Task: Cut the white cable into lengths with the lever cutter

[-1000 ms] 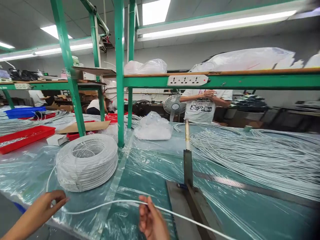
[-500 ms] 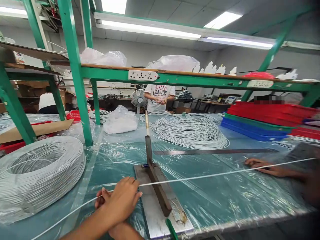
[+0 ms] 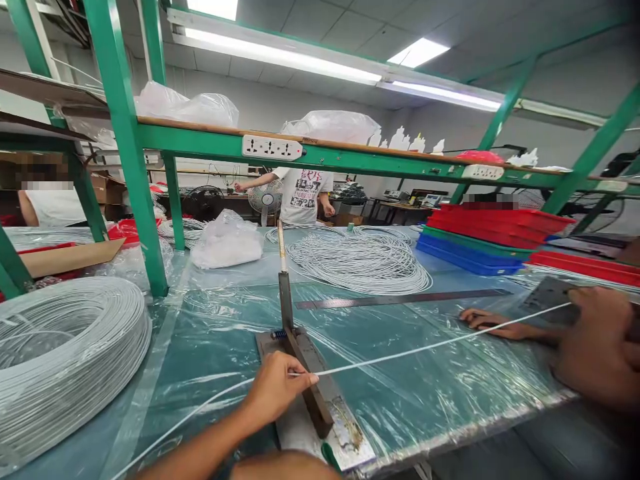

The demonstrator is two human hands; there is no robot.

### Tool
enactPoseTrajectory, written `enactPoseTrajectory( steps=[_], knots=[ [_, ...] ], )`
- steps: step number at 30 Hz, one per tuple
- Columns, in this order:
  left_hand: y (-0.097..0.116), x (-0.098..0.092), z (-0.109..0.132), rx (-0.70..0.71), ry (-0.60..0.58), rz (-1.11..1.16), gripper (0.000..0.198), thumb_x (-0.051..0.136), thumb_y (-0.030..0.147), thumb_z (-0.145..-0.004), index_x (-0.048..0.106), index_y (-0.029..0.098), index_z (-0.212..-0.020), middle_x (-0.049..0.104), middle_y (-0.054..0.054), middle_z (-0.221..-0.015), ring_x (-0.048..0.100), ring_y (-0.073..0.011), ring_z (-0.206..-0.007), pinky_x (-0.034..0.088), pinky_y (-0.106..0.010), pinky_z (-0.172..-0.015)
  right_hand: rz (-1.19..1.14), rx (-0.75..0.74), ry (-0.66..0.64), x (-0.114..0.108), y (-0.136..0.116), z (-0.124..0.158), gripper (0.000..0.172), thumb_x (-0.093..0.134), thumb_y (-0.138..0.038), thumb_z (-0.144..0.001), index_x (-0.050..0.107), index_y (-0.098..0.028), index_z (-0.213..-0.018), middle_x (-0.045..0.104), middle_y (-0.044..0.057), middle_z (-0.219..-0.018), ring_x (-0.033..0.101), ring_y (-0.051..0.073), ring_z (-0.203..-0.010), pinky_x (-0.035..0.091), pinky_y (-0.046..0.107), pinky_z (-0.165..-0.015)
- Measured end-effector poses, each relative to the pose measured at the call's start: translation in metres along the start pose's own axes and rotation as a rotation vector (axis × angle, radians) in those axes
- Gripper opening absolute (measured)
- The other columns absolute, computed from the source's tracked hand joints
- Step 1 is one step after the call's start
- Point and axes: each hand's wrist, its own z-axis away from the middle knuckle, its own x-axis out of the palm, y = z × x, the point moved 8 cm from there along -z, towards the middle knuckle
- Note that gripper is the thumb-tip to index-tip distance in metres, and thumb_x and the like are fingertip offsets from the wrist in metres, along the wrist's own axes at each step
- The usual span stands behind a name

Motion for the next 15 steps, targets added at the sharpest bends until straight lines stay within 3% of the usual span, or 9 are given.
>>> enactPoseTrajectory(
  steps=[2,4,5,6,8,11,15],
  knots=[
    [-0.002,0.002,-0.002,0.011,0.014,-0.001,0.029,0.054,0.037,-0.076,0.072,0.015,-0.067,0.067,-0.001,-0.062,0.056,-0.0144,-0.060,0.040,-0.020,-0.053,0.092,0.079,-0.146,-0.015,-0.031,0.021,0.023,0.067,-0.036,-0.080,0.068,-0.015,-0.088,0.065,0.002,-0.072,0.060,0.013,-0.057,0.048,0.022,-0.052],
    [-0.003,0.001,-0.002,0.013,0.043,-0.018,0.030,0.052,0.036,-0.075,0.070,0.017,-0.060,0.063,0.000,-0.055,0.053,-0.0151,-0.056,0.038,-0.021,-0.048,0.187,0.091,-0.139,-0.047,-0.069,0.021,0.025,0.068,-0.033,-0.078,0.069,-0.012,-0.090,0.063,0.002,-0.062,0.059,0.013,-0.050,0.045,0.021,-0.048],
    [-0.003,0.000,0.000,0.011,0.066,-0.027,0.030,0.051,0.037,-0.075,0.070,0.017,-0.061,0.062,-0.001,-0.056,0.053,-0.0158,-0.057,0.038,-0.021,-0.048,0.279,0.006,0.042,-0.078,-0.095,0.012,0.025,0.060,-0.033,-0.085,0.068,-0.012,-0.095,0.062,0.001,-0.059,0.055,0.010,-0.046,0.043,0.019,-0.047],
    [-0.002,-0.002,0.002,0.008,0.093,-0.041,0.030,0.051,0.037,-0.076,0.071,0.016,-0.066,0.063,-0.001,-0.059,0.053,-0.0165,-0.060,0.038,-0.021,-0.050,0.334,-0.088,0.342,-0.117,-0.123,0.003,0.023,0.054,-0.030,-0.089,0.065,-0.013,-0.100,0.059,-0.001,-0.056,0.052,0.008,-0.043,0.039,0.017,-0.044],
    [0.001,-0.004,0.007,0.014,0.120,-0.085,0.028,0.051,0.037,-0.079,0.072,0.018,-0.076,0.064,-0.002,-0.064,0.054,-0.0176,-0.065,0.037,-0.022,-0.057,0.331,-0.133,0.579,-0.168,-0.154,-0.023,0.027,0.040,-0.028,-0.097,0.054,-0.014,-0.115,0.055,-0.004,-0.058,0.046,0.005,-0.042,0.033,0.013,-0.042],
    [0.004,-0.002,0.011,0.035,0.096,-0.112,0.027,0.052,0.041,-0.081,0.072,0.022,-0.082,0.066,-0.003,-0.067,0.055,-0.0190,-0.067,0.034,-0.025,-0.063,0.307,-0.071,0.694,-0.216,-0.167,-0.069,0.029,0.040,-0.035,-0.098,0.051,-0.012,-0.111,0.054,-0.002,-0.066,0.045,0.005,-0.044,0.036,0.016,-0.041],
    [-0.009,0.004,0.006,-0.021,0.097,0.029,0.029,0.060,0.046,-0.073,0.071,0.019,-0.070,0.064,-0.003,-0.068,0.053,-0.0187,-0.069,0.030,-0.026,-0.062,0.274,0.016,0.724,-0.237,-0.158,-0.109,0.031,0.046,-0.041,-0.094,0.055,-0.012,-0.100,0.055,0.000,-0.077,0.049,0.007,-0.052,0.043,0.020,-0.046]
  ],
)
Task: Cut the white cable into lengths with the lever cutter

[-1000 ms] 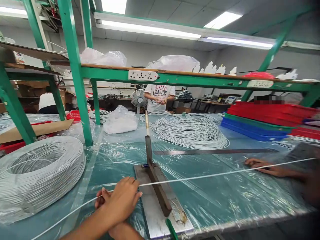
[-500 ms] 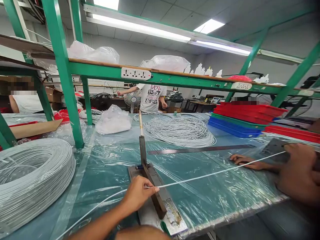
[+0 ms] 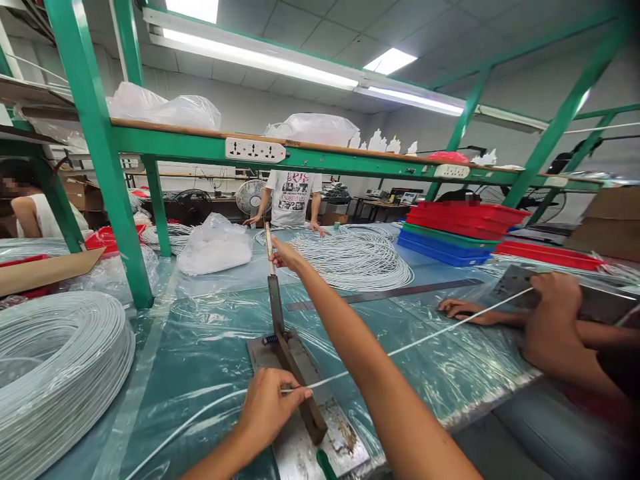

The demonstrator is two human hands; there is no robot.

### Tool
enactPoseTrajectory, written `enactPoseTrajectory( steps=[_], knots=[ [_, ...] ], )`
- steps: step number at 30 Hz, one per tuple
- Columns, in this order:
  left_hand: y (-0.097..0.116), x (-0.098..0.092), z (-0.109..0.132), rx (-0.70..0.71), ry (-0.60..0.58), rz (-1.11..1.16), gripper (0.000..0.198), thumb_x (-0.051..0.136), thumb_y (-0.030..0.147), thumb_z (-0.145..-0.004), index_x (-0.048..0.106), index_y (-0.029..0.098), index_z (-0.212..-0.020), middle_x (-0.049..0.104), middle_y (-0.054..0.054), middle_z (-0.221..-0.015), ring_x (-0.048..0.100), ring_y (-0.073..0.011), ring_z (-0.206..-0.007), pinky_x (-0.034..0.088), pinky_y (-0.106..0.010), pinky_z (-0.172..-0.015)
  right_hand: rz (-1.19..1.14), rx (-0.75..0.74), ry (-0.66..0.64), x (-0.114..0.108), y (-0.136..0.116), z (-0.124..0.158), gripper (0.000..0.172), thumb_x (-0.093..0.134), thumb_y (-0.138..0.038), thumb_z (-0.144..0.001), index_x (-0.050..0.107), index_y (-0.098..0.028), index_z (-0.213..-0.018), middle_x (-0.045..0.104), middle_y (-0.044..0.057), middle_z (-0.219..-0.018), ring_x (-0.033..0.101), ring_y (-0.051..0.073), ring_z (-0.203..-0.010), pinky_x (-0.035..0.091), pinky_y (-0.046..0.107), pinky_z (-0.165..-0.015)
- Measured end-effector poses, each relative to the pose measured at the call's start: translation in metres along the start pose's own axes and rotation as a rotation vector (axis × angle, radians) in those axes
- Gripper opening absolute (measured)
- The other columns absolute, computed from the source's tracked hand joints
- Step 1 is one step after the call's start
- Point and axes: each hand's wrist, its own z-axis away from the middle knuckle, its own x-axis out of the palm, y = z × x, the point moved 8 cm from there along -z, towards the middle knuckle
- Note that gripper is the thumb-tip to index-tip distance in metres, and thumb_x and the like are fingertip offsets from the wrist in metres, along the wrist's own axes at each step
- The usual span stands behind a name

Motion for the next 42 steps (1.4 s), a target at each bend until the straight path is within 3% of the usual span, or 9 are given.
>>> enactPoseTrajectory(
  steps=[8,11,17,20,23,28,33,37,42],
  knots=[
    [-0.028,0.023,-0.019,-0.133,-0.052,0.223,0.034,0.057,0.042,-0.066,0.046,0.017,-0.047,0.031,0.006,-0.044,0.029,-0.0088,-0.046,0.018,-0.025,-0.048,-0.024,0.036,-0.012,0.005,-0.004,0.004,0.046,0.034,-0.053,-0.095,0.055,-0.012,-0.094,0.049,-0.003,-0.062,0.036,0.005,-0.040,0.032,0.017,-0.038],
    [-0.036,0.028,-0.025,-0.161,-0.060,0.258,0.031,0.056,0.040,-0.065,0.046,0.017,-0.046,0.033,0.006,-0.043,0.030,-0.0085,-0.046,0.020,-0.025,-0.048,-0.052,-0.006,-0.071,-0.006,-0.012,0.028,0.059,0.017,-0.060,-0.095,0.054,-0.014,-0.095,0.047,-0.003,-0.052,0.034,0.005,-0.036,0.030,0.016,-0.038],
    [-0.049,0.031,-0.036,-0.182,-0.039,0.262,0.026,0.057,0.035,-0.063,0.049,0.017,-0.045,0.041,0.005,-0.043,0.036,-0.0094,-0.045,0.022,-0.025,-0.049,-0.108,-0.036,-0.176,-0.036,-0.019,0.110,0.065,0.005,-0.062,-0.092,0.051,-0.018,-0.100,0.062,0.008,-0.061,0.058,0.014,-0.051,0.046,0.020,-0.048],
    [-0.054,0.032,-0.038,-0.188,-0.028,0.259,0.025,0.057,0.033,-0.063,0.048,0.017,-0.045,0.042,0.004,-0.042,0.036,-0.0094,-0.045,0.023,-0.024,-0.049,-0.126,0.037,-0.184,-0.053,0.001,0.163,0.055,0.010,-0.055,-0.096,0.050,-0.017,-0.092,0.066,0.011,-0.065,0.062,0.016,-0.052,0.049,0.023,-0.050],
    [-0.057,0.034,-0.039,-0.188,-0.026,0.261,0.025,0.057,0.032,-0.064,0.048,0.017,-0.046,0.044,0.004,-0.043,0.038,-0.0093,-0.045,0.023,-0.024,-0.049,-0.094,0.095,-0.236,-0.062,0.037,0.215,0.036,0.042,-0.052,-0.091,0.048,-0.018,-0.081,0.067,0.010,-0.066,0.061,0.015,-0.050,0.048,0.021,-0.048],
    [-0.057,0.033,-0.039,-0.173,-0.021,0.250,0.025,0.059,0.032,-0.064,0.049,0.016,-0.046,0.044,0.005,-0.044,0.038,-0.0093,-0.047,0.024,-0.024,-0.050,-0.151,0.209,-0.252,-0.064,0.106,0.280,0.045,0.073,-0.048,-0.068,0.047,-0.019,-0.090,0.064,0.002,-0.063,0.057,0.011,-0.044,0.043,0.016,-0.040],
    [-0.058,0.032,-0.039,-0.157,0.002,0.230,0.027,0.059,0.033,-0.063,0.047,0.017,-0.045,0.042,0.004,-0.043,0.038,-0.0097,-0.047,0.024,-0.024,-0.050,-0.221,0.321,-0.159,-0.056,0.136,0.300,0.064,0.061,-0.031,-0.069,0.033,-0.018,-0.126,0.059,-0.002,-0.062,0.054,0.011,-0.040,0.043,0.017,-0.037],
    [-0.060,0.032,-0.040,-0.142,0.020,0.222,0.028,0.058,0.035,-0.062,0.046,0.017,-0.044,0.042,0.004,-0.043,0.038,-0.0103,-0.047,0.026,-0.024,-0.050,-0.116,0.463,-0.188,-0.044,0.148,0.301,0.050,0.044,-0.020,-0.062,0.039,-0.016,-0.111,0.043,-0.009,-0.049,0.034,0.006,-0.026,0.026,0.013,-0.025],
    [-0.063,0.034,-0.041,-0.134,0.023,0.241,0.033,0.060,0.041,-0.061,0.044,0.018,-0.044,0.041,0.004,-0.043,0.037,-0.0100,-0.047,0.026,-0.023,-0.050,0.183,0.279,-0.211,-0.047,0.146,0.298,0.025,0.047,-0.038,-0.070,0.040,-0.019,-0.085,0.038,-0.010,-0.053,0.025,0.002,-0.028,0.021,0.013,-0.025]
  ],
)
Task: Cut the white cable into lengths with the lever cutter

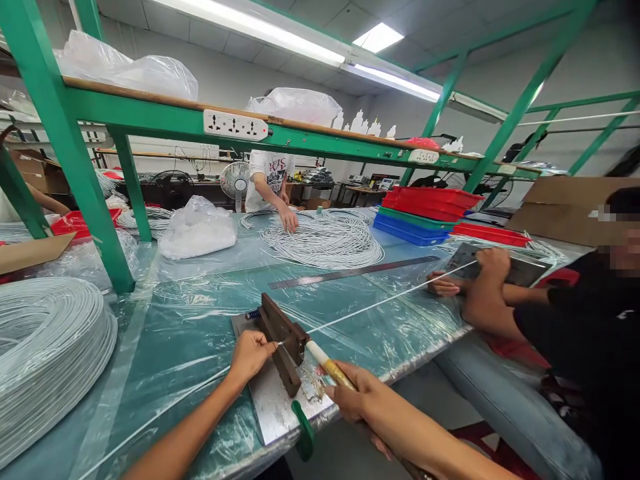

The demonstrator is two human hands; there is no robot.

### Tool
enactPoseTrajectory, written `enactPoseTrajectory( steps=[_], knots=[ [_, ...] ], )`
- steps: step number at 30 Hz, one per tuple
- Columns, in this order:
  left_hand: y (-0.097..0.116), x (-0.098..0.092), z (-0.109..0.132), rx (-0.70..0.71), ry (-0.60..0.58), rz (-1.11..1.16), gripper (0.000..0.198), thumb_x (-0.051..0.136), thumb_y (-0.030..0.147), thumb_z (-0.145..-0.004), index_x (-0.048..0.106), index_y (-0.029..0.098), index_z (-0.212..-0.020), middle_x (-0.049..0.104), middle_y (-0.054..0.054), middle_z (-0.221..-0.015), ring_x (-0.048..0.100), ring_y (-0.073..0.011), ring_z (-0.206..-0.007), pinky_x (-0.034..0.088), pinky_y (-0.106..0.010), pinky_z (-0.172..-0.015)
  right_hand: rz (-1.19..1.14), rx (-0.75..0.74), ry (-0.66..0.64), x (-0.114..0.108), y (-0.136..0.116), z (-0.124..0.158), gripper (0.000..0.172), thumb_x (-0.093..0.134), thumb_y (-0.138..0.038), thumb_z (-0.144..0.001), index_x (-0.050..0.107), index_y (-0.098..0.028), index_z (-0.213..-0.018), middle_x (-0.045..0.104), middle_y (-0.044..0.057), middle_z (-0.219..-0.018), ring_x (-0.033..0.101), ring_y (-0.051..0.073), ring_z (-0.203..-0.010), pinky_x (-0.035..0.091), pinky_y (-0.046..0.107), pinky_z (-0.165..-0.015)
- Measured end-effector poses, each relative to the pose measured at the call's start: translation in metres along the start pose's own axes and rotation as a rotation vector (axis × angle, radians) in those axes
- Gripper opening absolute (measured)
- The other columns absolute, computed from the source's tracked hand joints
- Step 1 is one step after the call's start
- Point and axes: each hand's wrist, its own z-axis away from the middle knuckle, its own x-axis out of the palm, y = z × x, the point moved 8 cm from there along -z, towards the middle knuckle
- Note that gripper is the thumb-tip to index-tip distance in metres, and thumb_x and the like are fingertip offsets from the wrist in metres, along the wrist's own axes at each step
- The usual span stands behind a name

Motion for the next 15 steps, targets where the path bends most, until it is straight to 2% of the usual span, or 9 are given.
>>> enactPoseTrajectory(
  steps=[5,12,14,15],
  knots=[
    [-0.001,0.002,0.001,0.008,-0.002,0.044,0.033,0.060,0.041,-0.060,0.042,0.018,-0.044,0.039,0.005,-0.043,0.036,-0.0095,-0.047,0.025,-0.023,-0.049,0.032,-0.038,0.033,-0.001,0.011,0.002,0.029,0.048,-0.043,-0.071,0.041,-0.020,-0.087,0.035,-0.009,-0.053,0.027,0.004,-0.033,0.022,0.014,-0.029],
    [0.001,0.003,0.002,0.007,-0.003,0.099,0.031,0.057,0.041,-0.059,0.043,0.018,-0.044,0.041,0.004,-0.043,0.035,-0.0095,-0.047,0.025,-0.023,-0.050,0.045,-0.065,0.029,-0.002,0.003,0.004,0.028,0.047,-0.042,-0.072,0.043,-0.019,-0.088,0.033,-0.009,-0.052,0.021,0.004,-0.032,0.021,0.015,-0.029],
    [0.002,0.003,0.002,0.008,-0.007,0.115,0.031,0.058,0.042,-0.059,0.044,0.018,-0.044,0.041,0.004,-0.043,0.035,-0.0095,-0.048,0.025,-0.023,-0.050,0.063,-0.078,0.071,-0.002,0.017,-0.001,0.031,0.049,-0.043,-0.071,0.048,-0.018,-0.090,0.039,-0.007,-0.054,0.029,0.006,-0.034,0.026,0.017,-0.031],
    [0.002,0.003,0.002,0.009,-0.009,0.126,0.032,0.058,0.043,-0.058,0.043,0.018,-0.043,0.041,0.004,-0.043,0.035,-0.0095,-0.047,0.024,-0.024,-0.050,0.070,-0.110,0.121,-0.002,0.028,-0.004,0.034,0.051,-0.044,-0.070,0.051,-0.018,-0.091,0.045,-0.004,-0.059,0.038,0.009,-0.039,0.034,0.019,-0.035]
  ],
)
